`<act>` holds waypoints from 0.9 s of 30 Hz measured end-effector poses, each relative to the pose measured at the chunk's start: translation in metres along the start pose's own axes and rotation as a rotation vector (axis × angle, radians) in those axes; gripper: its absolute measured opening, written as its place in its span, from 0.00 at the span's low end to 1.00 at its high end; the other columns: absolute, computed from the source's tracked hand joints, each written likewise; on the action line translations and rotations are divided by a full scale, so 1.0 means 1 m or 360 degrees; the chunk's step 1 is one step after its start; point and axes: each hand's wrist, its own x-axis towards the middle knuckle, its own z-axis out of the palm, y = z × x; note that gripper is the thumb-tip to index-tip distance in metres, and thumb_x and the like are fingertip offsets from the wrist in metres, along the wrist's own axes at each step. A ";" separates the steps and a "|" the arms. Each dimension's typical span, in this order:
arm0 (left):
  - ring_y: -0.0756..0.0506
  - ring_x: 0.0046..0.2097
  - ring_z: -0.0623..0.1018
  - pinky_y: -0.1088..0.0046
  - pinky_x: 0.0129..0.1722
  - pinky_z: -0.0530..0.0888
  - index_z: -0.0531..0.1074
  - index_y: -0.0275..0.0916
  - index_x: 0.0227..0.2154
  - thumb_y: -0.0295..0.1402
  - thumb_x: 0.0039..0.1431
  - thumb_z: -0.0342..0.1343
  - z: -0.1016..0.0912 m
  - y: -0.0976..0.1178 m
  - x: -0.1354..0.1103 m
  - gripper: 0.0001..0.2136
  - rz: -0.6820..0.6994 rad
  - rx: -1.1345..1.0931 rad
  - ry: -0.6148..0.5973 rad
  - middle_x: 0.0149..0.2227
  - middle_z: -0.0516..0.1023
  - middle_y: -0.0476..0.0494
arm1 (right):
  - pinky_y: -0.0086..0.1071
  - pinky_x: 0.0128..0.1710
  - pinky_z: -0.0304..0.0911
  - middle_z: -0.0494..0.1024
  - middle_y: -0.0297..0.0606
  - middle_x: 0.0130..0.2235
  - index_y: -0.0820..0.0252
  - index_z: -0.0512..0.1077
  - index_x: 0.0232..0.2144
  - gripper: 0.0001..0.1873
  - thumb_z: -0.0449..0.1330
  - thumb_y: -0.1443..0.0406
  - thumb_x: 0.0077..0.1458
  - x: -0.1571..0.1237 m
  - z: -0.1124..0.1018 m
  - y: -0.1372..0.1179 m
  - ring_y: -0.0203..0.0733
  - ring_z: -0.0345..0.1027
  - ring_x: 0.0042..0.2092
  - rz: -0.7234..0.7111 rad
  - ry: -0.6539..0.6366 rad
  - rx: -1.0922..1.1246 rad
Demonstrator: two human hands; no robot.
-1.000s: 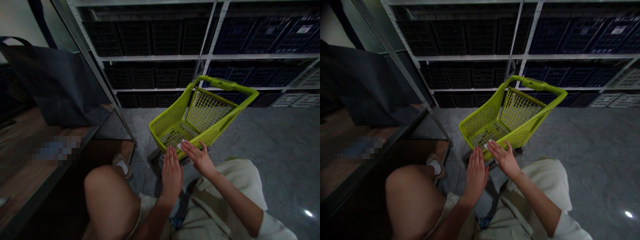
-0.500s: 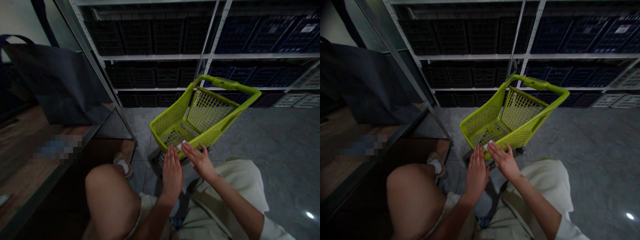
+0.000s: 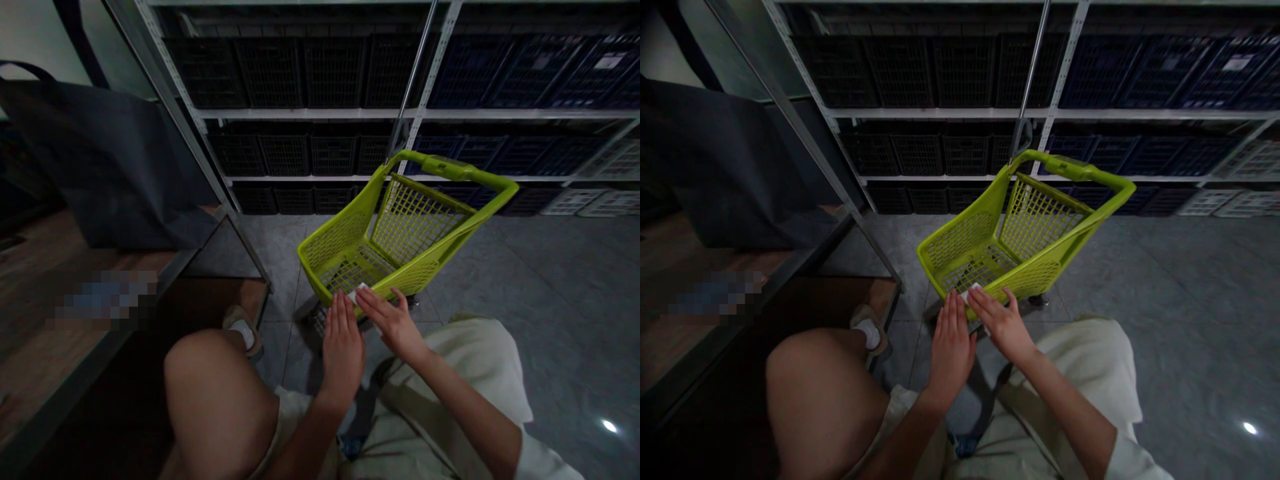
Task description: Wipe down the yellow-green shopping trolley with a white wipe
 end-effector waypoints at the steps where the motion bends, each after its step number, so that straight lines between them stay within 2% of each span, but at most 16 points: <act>1: 0.36 0.71 0.53 0.54 0.66 0.63 0.44 0.26 0.68 0.24 0.60 0.50 -0.001 0.000 0.000 0.36 -0.0001 -0.0011 -0.0002 0.69 0.53 0.25 | 0.51 0.66 0.35 0.65 0.43 0.65 0.53 0.48 0.69 0.51 0.47 0.80 0.42 -0.002 -0.004 0.017 0.42 0.57 0.66 0.0048 0.0020 -0.0040; 4: 0.36 0.71 0.53 0.53 0.66 0.62 0.40 0.27 0.69 0.25 0.60 0.50 -0.003 0.001 -0.001 0.37 0.0000 -0.0028 -0.0007 0.70 0.51 0.25 | 0.52 0.65 0.37 0.66 0.43 0.64 0.50 0.49 0.69 0.53 0.49 0.79 0.39 -0.007 -0.017 0.069 0.45 0.59 0.65 0.0424 0.0176 -0.0225; 6: 0.37 0.71 0.53 0.54 0.66 0.62 0.40 0.27 0.69 0.25 0.60 0.50 -0.002 0.001 -0.001 0.37 -0.0001 -0.0027 -0.0008 0.70 0.51 0.25 | 0.53 0.65 0.38 0.67 0.43 0.64 0.50 0.50 0.68 0.53 0.50 0.79 0.38 -0.006 -0.020 0.079 0.47 0.60 0.65 0.0663 0.0265 -0.0289; 7: 0.36 0.71 0.52 0.54 0.66 0.62 0.41 0.26 0.69 0.25 0.60 0.50 -0.001 0.001 -0.001 0.37 0.0000 -0.0023 -0.0006 0.70 0.51 0.25 | 0.53 0.64 0.38 0.66 0.44 0.64 0.51 0.51 0.68 0.53 0.50 0.79 0.38 -0.004 -0.017 0.072 0.47 0.60 0.65 0.0709 0.0274 -0.0279; 9: 0.36 0.71 0.52 0.55 0.66 0.62 0.43 0.25 0.69 0.25 0.60 0.51 0.001 0.001 -0.001 0.36 -0.0002 -0.0008 0.0002 0.70 0.52 0.25 | 0.51 0.65 0.38 0.65 0.45 0.65 0.54 0.51 0.68 0.51 0.49 0.79 0.40 0.000 -0.008 0.042 0.46 0.59 0.66 0.0609 0.0227 -0.0192; 12: 0.36 0.71 0.54 0.55 0.66 0.63 0.46 0.25 0.68 0.25 0.60 0.50 0.004 0.000 -0.001 0.35 0.0014 0.0019 0.0007 0.69 0.54 0.25 | 0.48 0.66 0.37 0.63 0.44 0.66 0.56 0.51 0.68 0.49 0.47 0.80 0.42 0.004 0.005 -0.007 0.41 0.55 0.67 0.0202 0.0077 -0.0032; 14: 0.36 0.70 0.54 0.55 0.66 0.62 0.47 0.25 0.68 0.25 0.60 0.50 0.004 -0.001 0.000 0.34 0.0014 0.0034 -0.0009 0.69 0.55 0.25 | 0.49 0.66 0.35 0.63 0.43 0.66 0.54 0.51 0.68 0.49 0.46 0.80 0.42 0.002 0.006 -0.011 0.39 0.54 0.68 0.0045 0.0006 0.0012; 16: 0.36 0.71 0.53 0.56 0.67 0.62 0.48 0.24 0.67 0.26 0.60 0.51 0.002 -0.001 0.000 0.34 0.0001 0.0037 -0.0034 0.69 0.53 0.25 | 0.51 0.66 0.34 0.64 0.42 0.66 0.53 0.52 0.68 0.49 0.47 0.80 0.42 -0.001 0.000 0.013 0.40 0.55 0.67 0.0103 0.0009 -0.0014; 19: 0.36 0.71 0.53 0.56 0.67 0.62 0.47 0.24 0.68 0.27 0.60 0.52 -0.002 0.000 0.000 0.34 0.0003 0.0024 -0.0046 0.70 0.52 0.25 | 0.53 0.66 0.36 0.66 0.43 0.65 0.52 0.55 0.66 0.49 0.49 0.79 0.40 -0.004 -0.014 0.063 0.44 0.58 0.66 0.0488 0.0170 -0.0135; 21: 0.36 0.71 0.54 0.56 0.67 0.62 0.48 0.23 0.67 0.27 0.61 0.52 -0.002 0.001 0.000 0.34 0.0012 0.0022 -0.0040 0.70 0.52 0.25 | 0.53 0.65 0.37 0.67 0.43 0.64 0.53 0.58 0.65 0.48 0.49 0.79 0.39 -0.002 -0.016 0.073 0.46 0.60 0.65 0.0729 0.0265 -0.0184; 23: 0.35 0.71 0.53 0.56 0.67 0.62 0.48 0.22 0.67 0.26 0.60 0.52 -0.001 0.001 0.000 0.34 0.0011 0.0026 -0.0033 0.70 0.51 0.24 | 0.53 0.65 0.37 0.66 0.44 0.65 0.54 0.58 0.65 0.48 0.49 0.79 0.39 0.002 -0.011 0.054 0.46 0.59 0.65 0.0742 0.0253 -0.0155; 27: 0.35 0.70 0.54 0.55 0.67 0.62 0.49 0.22 0.66 0.25 0.60 0.51 0.003 -0.001 0.000 0.33 0.0023 0.0052 -0.0023 0.69 0.53 0.23 | 0.49 0.66 0.35 0.63 0.44 0.66 0.56 0.52 0.68 0.50 0.47 0.80 0.40 0.004 0.005 -0.007 0.41 0.54 0.68 0.0202 0.0071 0.0015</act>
